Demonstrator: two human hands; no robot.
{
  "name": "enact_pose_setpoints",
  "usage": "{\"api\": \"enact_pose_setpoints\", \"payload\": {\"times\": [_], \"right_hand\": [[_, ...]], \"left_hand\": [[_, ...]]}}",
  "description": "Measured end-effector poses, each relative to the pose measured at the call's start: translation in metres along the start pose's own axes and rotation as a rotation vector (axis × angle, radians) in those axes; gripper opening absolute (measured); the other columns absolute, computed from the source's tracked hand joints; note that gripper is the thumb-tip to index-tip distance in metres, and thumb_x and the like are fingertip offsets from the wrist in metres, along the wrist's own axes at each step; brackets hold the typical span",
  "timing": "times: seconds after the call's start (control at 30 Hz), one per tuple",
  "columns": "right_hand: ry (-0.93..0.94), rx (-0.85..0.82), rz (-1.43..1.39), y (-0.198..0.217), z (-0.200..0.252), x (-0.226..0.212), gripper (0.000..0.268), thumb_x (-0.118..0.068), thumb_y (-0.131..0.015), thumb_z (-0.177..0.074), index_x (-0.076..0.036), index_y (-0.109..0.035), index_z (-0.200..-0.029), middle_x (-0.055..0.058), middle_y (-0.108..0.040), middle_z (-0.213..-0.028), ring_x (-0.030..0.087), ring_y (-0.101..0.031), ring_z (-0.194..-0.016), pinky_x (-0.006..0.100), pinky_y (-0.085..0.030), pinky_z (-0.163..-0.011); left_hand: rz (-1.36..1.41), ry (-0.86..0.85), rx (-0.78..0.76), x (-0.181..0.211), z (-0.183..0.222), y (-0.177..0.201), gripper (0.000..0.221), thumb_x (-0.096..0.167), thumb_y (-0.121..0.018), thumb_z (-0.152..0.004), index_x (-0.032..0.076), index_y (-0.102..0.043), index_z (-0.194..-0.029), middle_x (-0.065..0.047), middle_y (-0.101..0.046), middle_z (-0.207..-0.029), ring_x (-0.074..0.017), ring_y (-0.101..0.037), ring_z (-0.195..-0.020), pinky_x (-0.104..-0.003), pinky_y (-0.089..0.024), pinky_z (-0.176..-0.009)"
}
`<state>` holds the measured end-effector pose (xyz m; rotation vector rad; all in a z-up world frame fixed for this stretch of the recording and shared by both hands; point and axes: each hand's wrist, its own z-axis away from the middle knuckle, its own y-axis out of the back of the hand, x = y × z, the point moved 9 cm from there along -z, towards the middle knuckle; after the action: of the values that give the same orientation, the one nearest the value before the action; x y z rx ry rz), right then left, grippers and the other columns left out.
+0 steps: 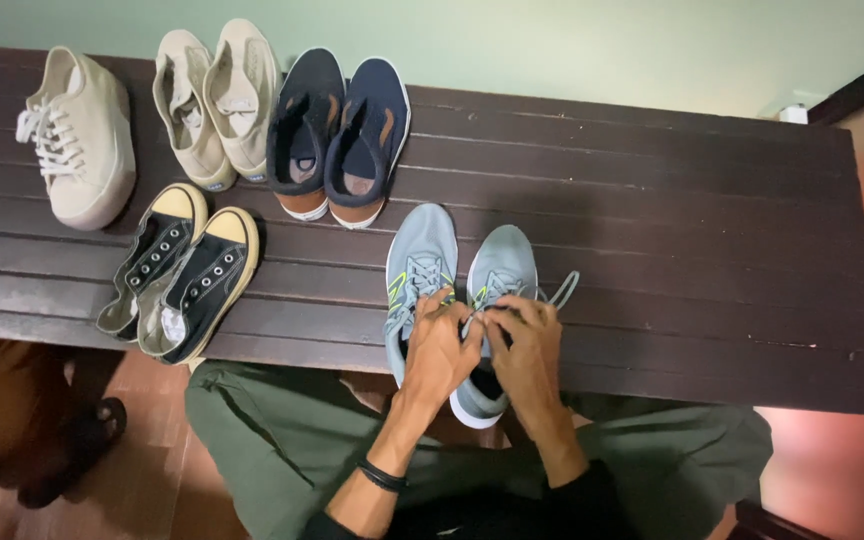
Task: Threading laces through the eyelets of various shoes and tying them on a bench.
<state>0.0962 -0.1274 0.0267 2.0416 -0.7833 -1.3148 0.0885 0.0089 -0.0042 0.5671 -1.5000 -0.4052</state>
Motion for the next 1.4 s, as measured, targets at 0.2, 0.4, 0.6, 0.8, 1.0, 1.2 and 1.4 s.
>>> {"api": "enact_pose_setpoints", "payload": {"times": [0.2,0.4,0.6,0.8,1.0,1.2,1.4], "right_hand": [[-0.032,0.062,-0.021,0.004,0.010,0.003,0.006,-0.013,-0.077,-0.087,-0.015,-0.080,-0.092,0.001,-0.074,-0.099,0.026,-0.067,-0.101,0.039,-0.052,-0.091],[-0.217,0.150,-0.126,0.044,0.010,0.024,0.011,-0.015,-0.075,-0.093,-0.010,-0.078,-0.102,0.010,-0.074,-0.102,0.029,-0.068,-0.099,0.041,-0.051,-0.093],[-0.198,0.329,0.034,0.080,0.004,0.004,0.070,-0.016,-0.078,-0.092,0.008,-0.047,-0.150,0.030,-0.061,-0.135,0.043,-0.064,-0.110,0.053,-0.049,-0.095],[-0.395,0.108,-0.146,0.016,0.039,0.031,0.062,-0.018,-0.077,-0.086,-0.003,-0.058,-0.144,0.022,-0.071,-0.105,0.043,-0.070,-0.089,0.051,-0.055,-0.075],[-0.484,0.268,-0.196,0.012,0.053,0.065,0.042,-0.014,-0.074,-0.087,-0.017,-0.069,-0.128,0.012,-0.076,-0.094,0.032,-0.073,-0.086,0.041,-0.056,-0.075],[-0.536,0.226,-0.347,0.000,0.054,0.066,0.035,-0.021,-0.081,-0.085,-0.015,-0.073,-0.119,0.009,-0.076,-0.090,0.025,-0.072,-0.076,0.037,-0.057,-0.069],[-0.444,0.258,-0.279,-0.003,0.057,0.069,0.012,-0.014,-0.075,-0.089,-0.012,-0.078,-0.100,0.012,-0.074,-0.086,0.033,-0.073,-0.079,0.041,-0.056,-0.070]], "left_hand": [[-0.041,0.103,0.043,-0.010,0.000,-0.001,0.028,0.026,-0.062,-0.093,0.002,-0.074,-0.089,-0.023,-0.077,-0.102,-0.0330,-0.061,-0.130,-0.044,-0.033,-0.121],[-0.016,0.124,0.085,-0.014,-0.003,0.001,0.023,0.022,-0.063,-0.090,0.002,-0.074,-0.090,-0.026,-0.074,-0.110,-0.0386,-0.064,-0.123,-0.046,-0.039,-0.117],[0.006,0.057,0.105,0.012,0.001,0.018,0.029,0.024,-0.066,-0.091,0.003,-0.076,-0.108,-0.023,-0.074,-0.098,-0.0401,-0.064,-0.119,-0.050,-0.042,-0.112],[0.018,0.009,0.077,0.015,0.001,0.022,0.031,0.017,-0.061,-0.095,0.002,-0.072,-0.120,-0.022,-0.076,-0.094,-0.0395,-0.064,-0.120,-0.050,-0.034,-0.117],[-0.263,-0.239,0.077,0.028,0.004,0.002,0.050,0.005,-0.056,-0.092,0.015,-0.060,-0.141,-0.014,-0.064,-0.122,-0.0342,-0.060,-0.122,-0.049,-0.036,-0.110],[-0.524,-0.280,-0.140,0.035,0.004,-0.025,0.037,0.007,-0.058,-0.093,0.022,-0.071,-0.125,-0.026,-0.036,-0.159,-0.0498,-0.032,-0.146,-0.070,-0.026,-0.110],[-0.584,-0.197,-0.275,0.018,-0.003,-0.049,0.030,0.011,-0.054,-0.096,0.020,-0.067,-0.121,-0.022,-0.028,-0.165,-0.0468,-0.024,-0.150,-0.074,-0.015,-0.115]]}}
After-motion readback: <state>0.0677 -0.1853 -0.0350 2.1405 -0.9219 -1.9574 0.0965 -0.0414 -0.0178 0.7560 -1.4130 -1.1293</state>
